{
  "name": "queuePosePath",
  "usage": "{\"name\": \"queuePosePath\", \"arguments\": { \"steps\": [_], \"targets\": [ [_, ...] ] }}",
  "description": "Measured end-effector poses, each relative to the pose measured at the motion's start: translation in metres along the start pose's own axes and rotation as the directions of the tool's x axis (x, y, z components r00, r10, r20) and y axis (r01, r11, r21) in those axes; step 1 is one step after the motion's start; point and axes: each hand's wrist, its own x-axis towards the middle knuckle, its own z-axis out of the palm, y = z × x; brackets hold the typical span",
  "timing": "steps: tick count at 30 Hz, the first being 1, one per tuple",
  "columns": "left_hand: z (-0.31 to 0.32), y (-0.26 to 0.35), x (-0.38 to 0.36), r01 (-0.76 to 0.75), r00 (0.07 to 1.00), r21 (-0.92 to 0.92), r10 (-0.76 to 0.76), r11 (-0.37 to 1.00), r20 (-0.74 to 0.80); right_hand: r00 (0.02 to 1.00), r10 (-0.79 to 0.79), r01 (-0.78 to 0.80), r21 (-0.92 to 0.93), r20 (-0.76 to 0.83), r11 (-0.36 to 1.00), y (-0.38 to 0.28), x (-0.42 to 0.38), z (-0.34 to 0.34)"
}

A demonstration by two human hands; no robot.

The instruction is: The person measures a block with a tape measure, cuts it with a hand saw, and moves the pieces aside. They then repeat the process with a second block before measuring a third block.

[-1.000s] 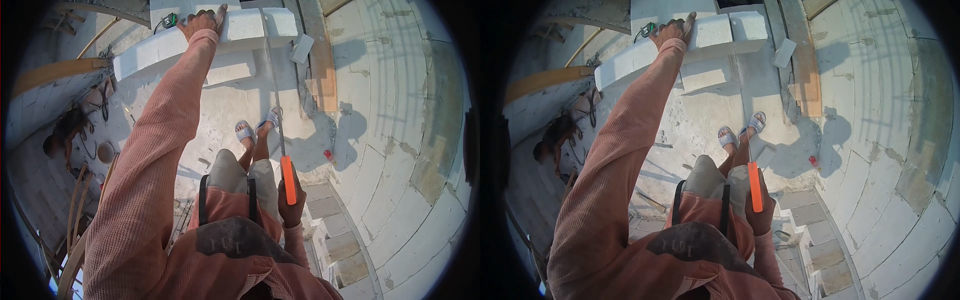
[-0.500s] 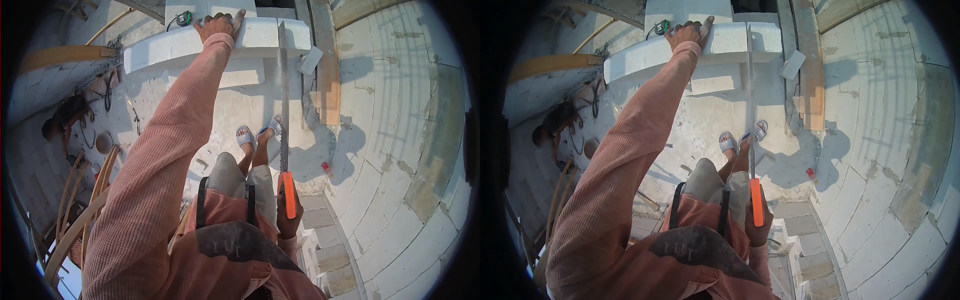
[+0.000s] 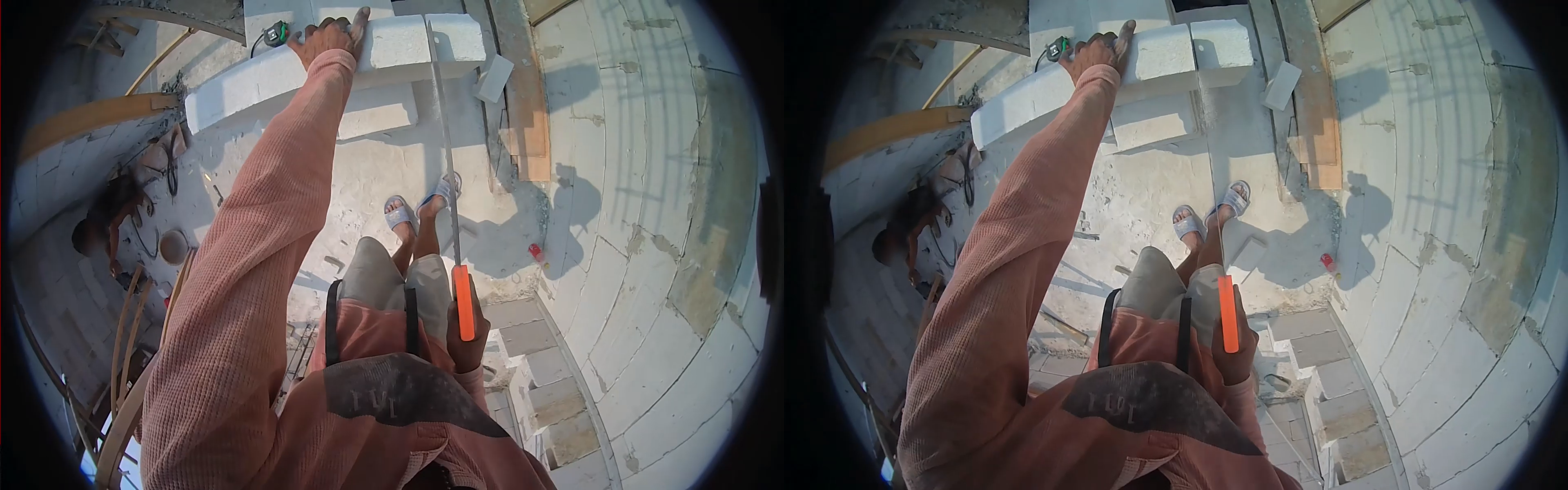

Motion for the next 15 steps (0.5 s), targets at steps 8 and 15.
{"name": "queuePosePath", "arguments": {
  "steps": [8, 15],
  "targets": [
    [0.009, -0.004, 0.002, -0.033, 0.998, -0.016, 0.032, 0.999, -0.058, 0.987, -0.159, 0.161, 0.148, -0.022, 0.976, -0.020, 0.179, 0.031],
    [0.004, -0.001, -0.005, -0.015, 0.999, -0.059, 0.013, 0.998, -0.032, 0.960, -0.212, 0.221, 0.031, -0.182, 0.975, -0.077, 0.128, 0.015]
  ]
}}
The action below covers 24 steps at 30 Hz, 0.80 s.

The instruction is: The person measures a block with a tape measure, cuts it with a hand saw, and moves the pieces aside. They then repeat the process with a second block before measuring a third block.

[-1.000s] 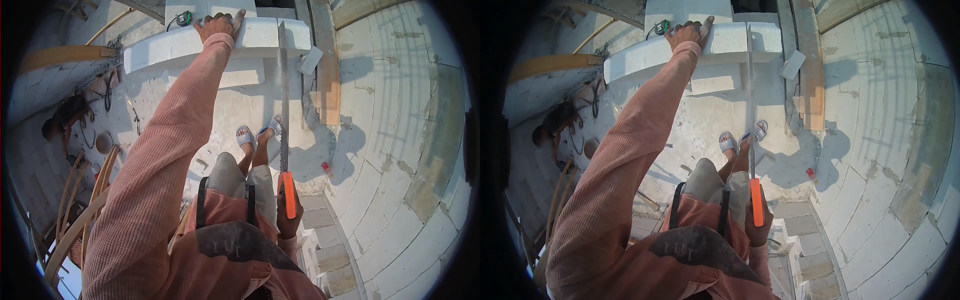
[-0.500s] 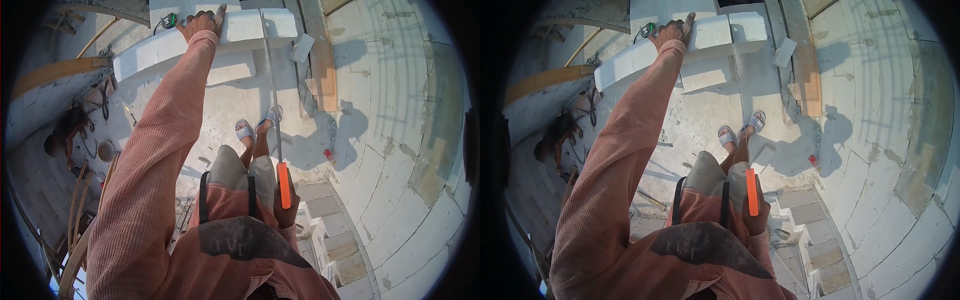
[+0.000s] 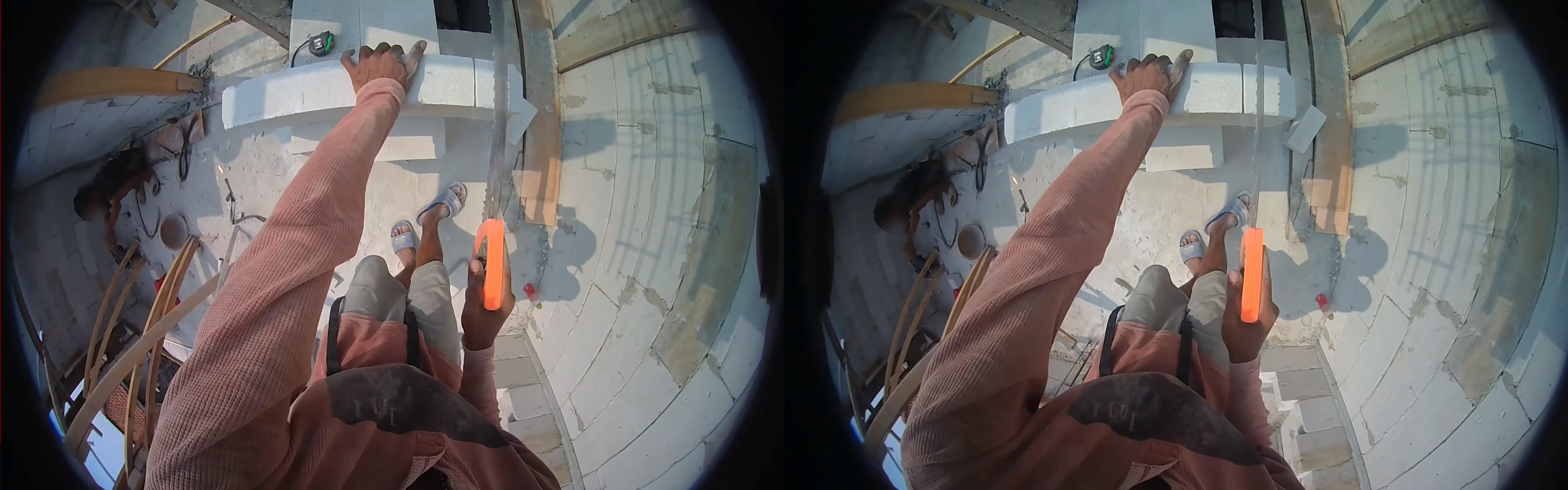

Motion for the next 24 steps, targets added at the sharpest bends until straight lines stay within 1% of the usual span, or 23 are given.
{"name": "queuePosePath", "arguments": {
  "steps": [1, 2, 4, 5, 7, 8, 9, 10, 11, 13, 14, 15, 16, 17, 18, 19, 21, 22, 24],
  "targets": [
    [-0.001, 0.001, 0.005, 0.000, 1.000, -0.007, 0.000, 1.000, -0.016, 0.999, 0.006, -0.008, -0.032, -0.053, 0.999, -0.005, -0.012, -0.008],
    [-0.012, 0.005, 0.003, 0.017, 0.996, 0.026, -0.019, 1.000, 0.089, 0.994, 0.077, -0.076, 0.017, -0.072, 0.997, -0.010, -0.006, -0.014],
    [-0.016, 0.005, -0.001, 0.007, 0.995, -0.018, -0.005, 1.000, 0.100, 0.970, 0.217, -0.203, 0.122, -0.108, 0.971, -0.020, 0.009, -0.025],
    [-0.018, 0.004, 0.000, 0.001, 0.995, -0.038, 0.003, 0.999, 0.095, 0.951, 0.303, -0.278, 0.255, -0.067, 0.926, -0.018, 0.029, -0.030],
    [-0.016, 0.004, 0.002, -0.003, 0.998, -0.102, 0.009, 0.995, 0.065, 0.961, 0.243, -0.201, 0.272, -0.129, 0.941, -0.028, 0.090, -0.021],
    [-0.017, 0.001, 0.001, 0.001, 0.998, -0.130, 0.006, 0.991, 0.057, 0.969, 0.183, -0.120, 0.331, -0.167, 0.936, -0.011, 0.117, -0.013],
    [-0.025, -0.004, -0.002, -0.051, 0.998, -0.226, 0.056, 0.973, 0.016, 0.971, 0.127, -0.041, 0.385, -0.202, 0.922, 0.016, 0.142, -0.004],
    [-0.020, -0.016, -0.004, -0.151, 0.986, -0.449, 0.102, 0.881, -0.131, 0.976, 0.146, -0.061, 0.442, -0.160, 0.895, 0.047, 0.163, -0.001],
    [-0.016, -0.034, -0.004, -0.275, 0.950, -0.625, 0.109, 0.730, -0.292, 0.980, 0.159, -0.079, 0.496, -0.122, 0.865, 0.080, 0.187, 0.001],
    [-0.051, -0.083, -0.011, -0.290, 0.887, -0.666, -0.068, 0.687, -0.457, 0.986, 0.160, -0.105, 0.570, -0.047, 0.815, 0.116, 0.229, 0.013],
    [-0.068, -0.121, -0.014, -0.227, 0.837, -0.623, -0.177, 0.749, -0.518, 0.988, 0.155, -0.122, 0.590, -0.006, 0.798, 0.127, 0.244, 0.020],
    [-0.082, -0.160, -0.020, -0.099, 0.790, -0.725, -0.389, 0.682, -0.474, 0.987, 0.155, -0.144, 0.607, 0.034, 0.782, 0.133, 0.253, 0.025],
    [-0.089, -0.202, -0.022, -0.042, 0.730, -0.849, -0.564, 0.527, -0.387, 0.981, 0.184, -0.181, 0.614, 0.059, 0.768, 0.133, 0.258, 0.031],
    [-0.075, -0.269, -0.025, 0.031, 0.694, -0.945, -0.688, 0.326, -0.215, 0.975, 0.206, -0.211, 0.624, 0.081, 0.753, 0.131, 0.264, 0.038],
    [-0.067, -0.312, -0.033, 0.129, 0.675, -0.979, -0.737, 0.161, -0.032, 0.969, 0.227, -0.237, 0.634, 0.100, 0.736, 0.127, 0.268, 0.044],
    [-0.060, -0.341, -0.035, 0.215, 0.640, -0.976, -0.753, -0.012, 0.151, 0.968, 0.245, -0.231, 0.584, 0.055, 0.778, 0.121, 0.270, 0.052],
    [-0.038, -0.370, -0.031, 0.359, 0.716, -0.932, -0.627, -0.047, 0.307, 0.959, 0.279, -0.226, 0.469, -0.046, 0.854, 0.103, 0.264, 0.066],
    [-0.027, -0.379, -0.030, 0.436, 0.734, -0.898, -0.555, -0.057, 0.392, 0.958, 0.283, -0.271, 0.468, 0.046, 0.841, 0.086, 0.261, 0.061],
    [0.004, -0.390, -0.012, 0.428, 0.709, -0.862, -0.491, -0.272, 0.507, 0.945, 0.321, -0.317, 0.422, 0.064, 0.849, 0.095, 0.260, 0.062]
  ]
}}
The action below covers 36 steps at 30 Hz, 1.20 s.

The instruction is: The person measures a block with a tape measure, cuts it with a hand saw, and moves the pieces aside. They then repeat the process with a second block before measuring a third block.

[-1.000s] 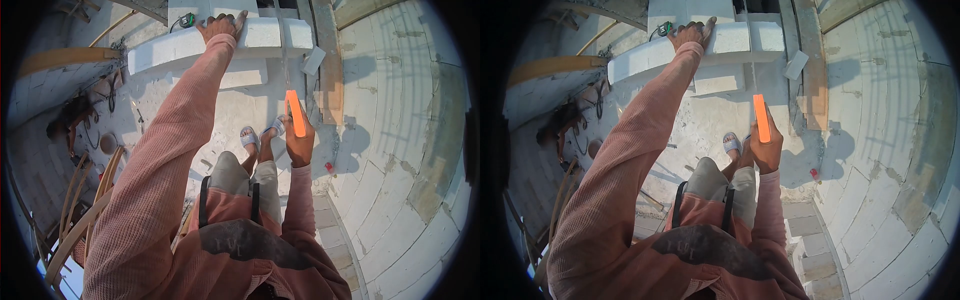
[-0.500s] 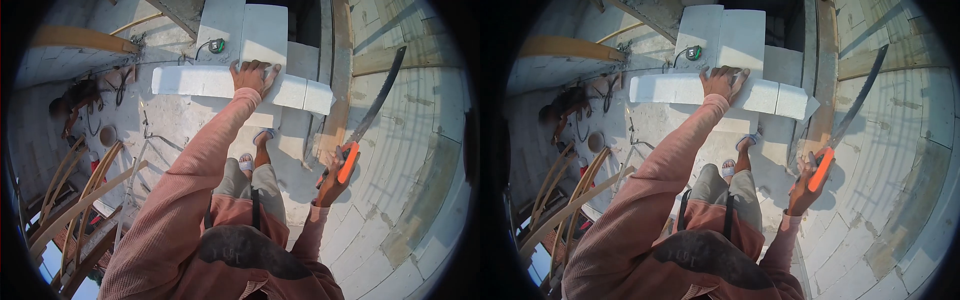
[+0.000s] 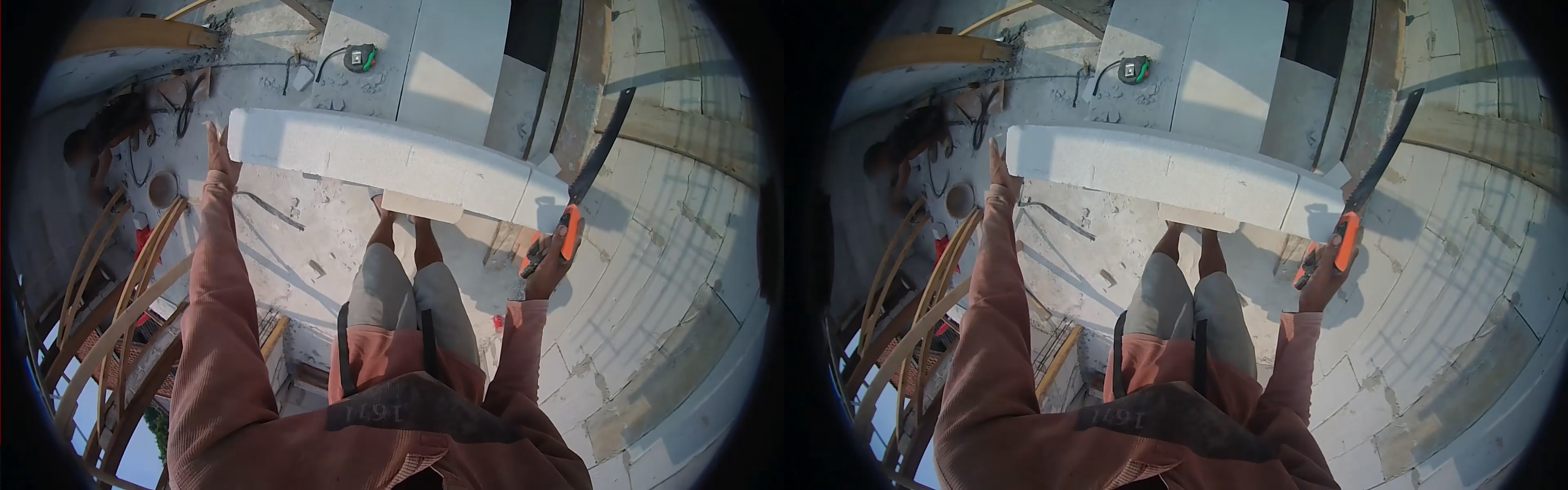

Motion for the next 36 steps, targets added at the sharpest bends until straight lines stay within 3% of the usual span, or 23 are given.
{"name": "queuePosePath", "arguments": {
  "steps": [1, 2, 6, 9, 12, 15, 17, 21, 23, 24, 25, 30, 34, 36],
  "targets": [
    [0.004, -0.009, 0.023, 0.066, 0.998, -0.090, -0.063, 0.994, 0.031, 1.000, -0.003, 0.002, -0.007, -0.026, 1.000, 0.001, 0.001, 0.000],
    [-0.026, -0.037, 0.078, 0.138, 0.937, -0.170, -0.073, 0.976, 0.342, 0.999, -0.005, 0.004, -0.014, -0.051, 1.000, 0.002, 0.002, 0.001],
    [0.101, -0.008, -0.021, 0.166, 0.967, -0.267, -0.103, 0.949, 0.233, 0.986, -0.042, 0.047, 0.024, -0.159, 0.999, -0.011, 0.007, 0.035],
    [0.069, -0.023, 0.015, 0.172, 0.920, -0.143, -0.107, 0.975, 0.378, 0.986, -0.022, 0.032, 0.056, -0.164, 0.998, -0.007, 0.008, 0.037],
    [0.076, -0.022, 0.007, 0.039, 0.968, -0.045, -0.027, 0.998, 0.248, 0.967, -0.035, 0.051, 0.056, -0.252, 0.997, -0.019, 0.011, 0.050],
    [0.020, -0.047, 0.036, 0.049, 0.963, -0.088, -0.024, 0.995, 0.267, 0.965, -0.056, 0.066, 0.030, -0.257, 0.997, -0.020, 0.018, 0.040],
    [-0.014, -0.056, 0.042, 0.095, 0.969, -0.087, -0.072, 0.992, 0.236, 0.968, -0.061, 0.076, 0.055, -0.242, 0.996, -0.024, 0.023, 0.034],
    [-0.043, -0.054, 0.031, 0.288, 0.946, -0.044, -0.277, 0.957, 0.168, 0.967, -0.129, 0.081, -0.219, -0.218, 0.972, -0.010, 0.022, 0.025],
    [-0.046, -0.056, 0.030, 0.374, 0.919, -0.034, -0.365, 0.927, 0.151, 0.969, -0.102, 0.054, -0.209, -0.226, 0.976, 0.001, 0.020, 0.024],
    [-0.049, -0.058, 0.030, 0.411, 0.904, -0.023, -0.404, 0.911, 0.141, 0.970, 0.053, -0.096, -0.173, -0.237, 0.980, -0.014, 0.017, 0.030],
    [-0.049, -0.060, 0.030, 0.437, 0.892, -0.015, -0.431, 0.899, 0.138, 0.971, -0.011, -0.045, -0.230, -0.238, 0.972, -0.009, 0.021, 0.030],
    [-0.042, -0.058, 0.042, 0.493, 0.863, 0.049, -0.495, 0.869, 0.101, 0.946, -0.250, 0.102, -0.542, -0.206, 0.834, 0.023, 0.071, 0.051],
    [-0.028, -0.060, 0.057, 0.496, 0.863, 0.187, -0.506, 0.848, 0.006, 0.955, -0.237, 0.078, -0.623, -0.176, 0.779, 0.015, 0.089, 0.069],
    [-0.033, -0.062, 0.061, 0.476, 0.877, 0.225, -0.478, 0.850, -0.048, 0.980, -0.134, 0.031, -0.549, -0.148, 0.835, 0.010, 0.096, 0.072]
  ]
}}
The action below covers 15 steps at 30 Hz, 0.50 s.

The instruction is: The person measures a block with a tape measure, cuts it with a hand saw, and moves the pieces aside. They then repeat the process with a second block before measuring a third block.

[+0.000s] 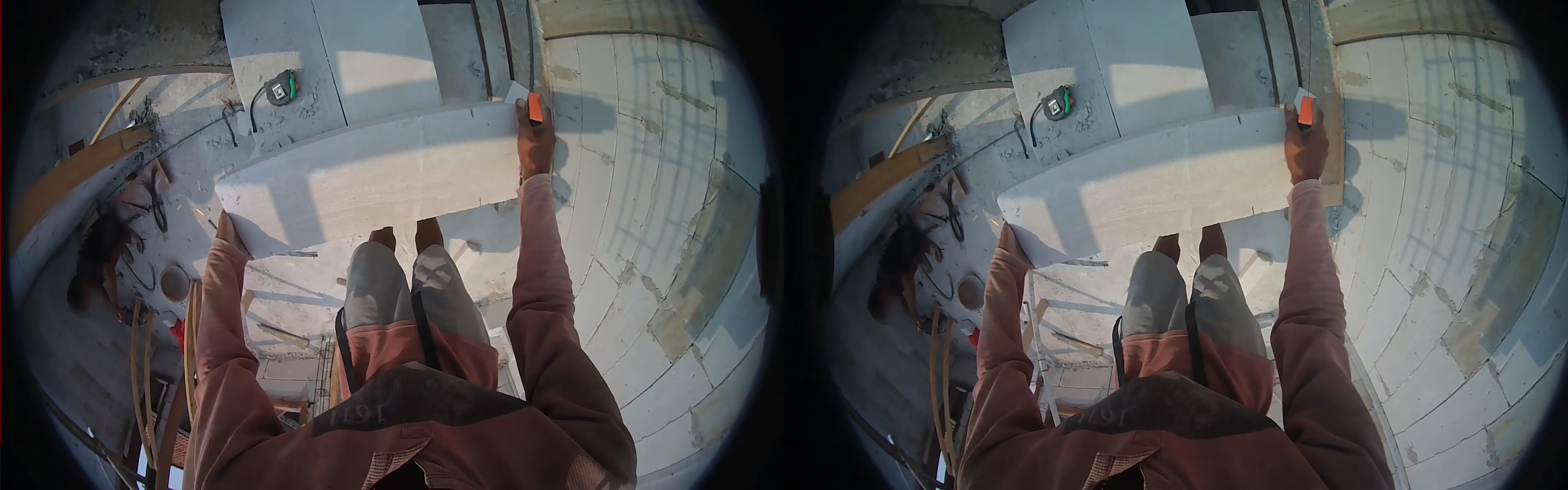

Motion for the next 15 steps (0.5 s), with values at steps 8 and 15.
{"name": "queuePosePath", "arguments": {
  "steps": [8, 15],
  "targets": [
    [0.025, 0.003, -0.011, -0.313, 0.844, 0.529, 0.486, 0.789, -0.226, 0.996, -0.075, 0.064, -0.207, -0.047, 0.976, 0.000, -0.031, -0.037],
    [0.206, -0.062, -0.167, -0.406, 0.730, 0.914, 0.596, -0.015, 0.334, 0.987, -0.158, 0.161, 0.223, -0.032, 0.961, -0.010, -0.171, -0.118]
  ]
}}
